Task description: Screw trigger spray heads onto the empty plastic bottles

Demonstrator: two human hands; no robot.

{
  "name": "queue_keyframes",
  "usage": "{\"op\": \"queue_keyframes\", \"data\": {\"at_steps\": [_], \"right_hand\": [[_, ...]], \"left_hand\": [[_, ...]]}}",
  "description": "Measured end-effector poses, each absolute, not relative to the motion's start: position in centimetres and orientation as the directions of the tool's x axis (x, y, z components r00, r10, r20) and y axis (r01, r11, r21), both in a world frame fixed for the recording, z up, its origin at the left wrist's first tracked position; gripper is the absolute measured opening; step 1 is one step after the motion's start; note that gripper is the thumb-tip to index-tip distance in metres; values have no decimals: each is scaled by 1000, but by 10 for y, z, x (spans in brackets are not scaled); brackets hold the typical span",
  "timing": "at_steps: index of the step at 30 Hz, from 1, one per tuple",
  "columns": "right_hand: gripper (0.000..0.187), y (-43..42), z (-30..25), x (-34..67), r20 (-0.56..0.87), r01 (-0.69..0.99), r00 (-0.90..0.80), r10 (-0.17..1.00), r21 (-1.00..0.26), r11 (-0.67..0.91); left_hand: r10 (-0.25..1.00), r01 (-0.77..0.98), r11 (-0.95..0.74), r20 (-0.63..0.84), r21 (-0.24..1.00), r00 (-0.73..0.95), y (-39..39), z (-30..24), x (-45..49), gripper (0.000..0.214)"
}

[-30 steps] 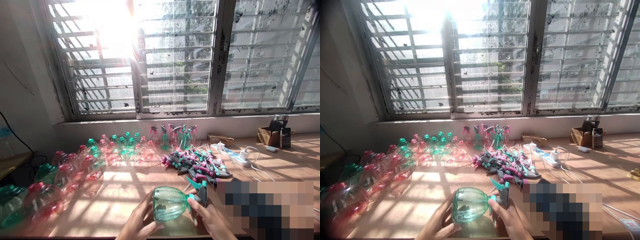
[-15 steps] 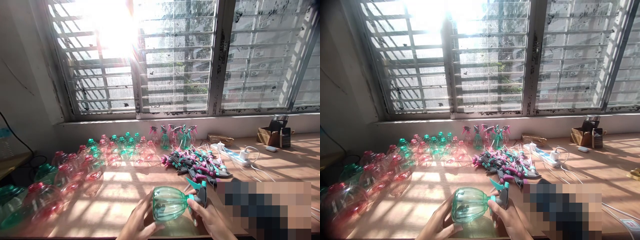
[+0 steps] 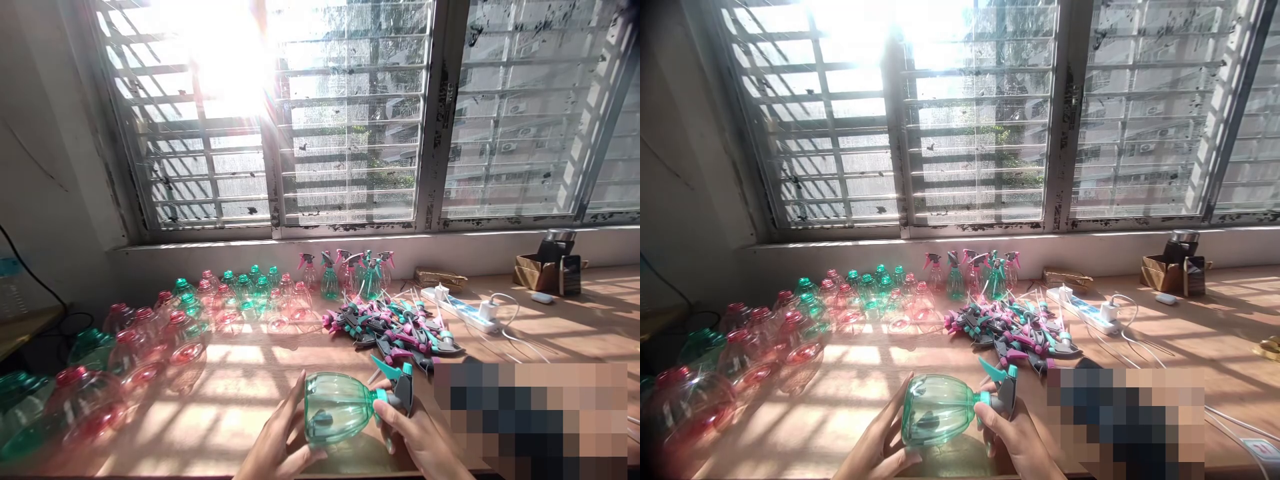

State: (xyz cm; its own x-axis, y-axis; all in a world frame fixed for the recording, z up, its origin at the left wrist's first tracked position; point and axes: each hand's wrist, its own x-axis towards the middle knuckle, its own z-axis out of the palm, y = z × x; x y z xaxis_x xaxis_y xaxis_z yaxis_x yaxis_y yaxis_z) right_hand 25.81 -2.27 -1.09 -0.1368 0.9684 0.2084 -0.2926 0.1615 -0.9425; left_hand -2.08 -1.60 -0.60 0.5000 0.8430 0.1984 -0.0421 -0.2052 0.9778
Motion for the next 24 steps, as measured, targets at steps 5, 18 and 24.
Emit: {"op": "queue_keyframes", "data": {"at_steps": [5, 18, 24], "right_hand": [[35, -18, -18, 258, 182, -320, -98, 978, -937, 142], [34, -18, -20, 259, 181, -311, -112, 977, -940, 138], [34, -18, -16, 258, 177, -329, -118, 977, -935, 130]], "left_hand": [[837, -2, -241, 209, 970, 506, -18, -1, -20, 92], [826, 20, -248, 201, 969, 527, -17, -5, -22, 93], [840, 104, -268, 180, 958, 511, -19, 1, -21, 92]]}}
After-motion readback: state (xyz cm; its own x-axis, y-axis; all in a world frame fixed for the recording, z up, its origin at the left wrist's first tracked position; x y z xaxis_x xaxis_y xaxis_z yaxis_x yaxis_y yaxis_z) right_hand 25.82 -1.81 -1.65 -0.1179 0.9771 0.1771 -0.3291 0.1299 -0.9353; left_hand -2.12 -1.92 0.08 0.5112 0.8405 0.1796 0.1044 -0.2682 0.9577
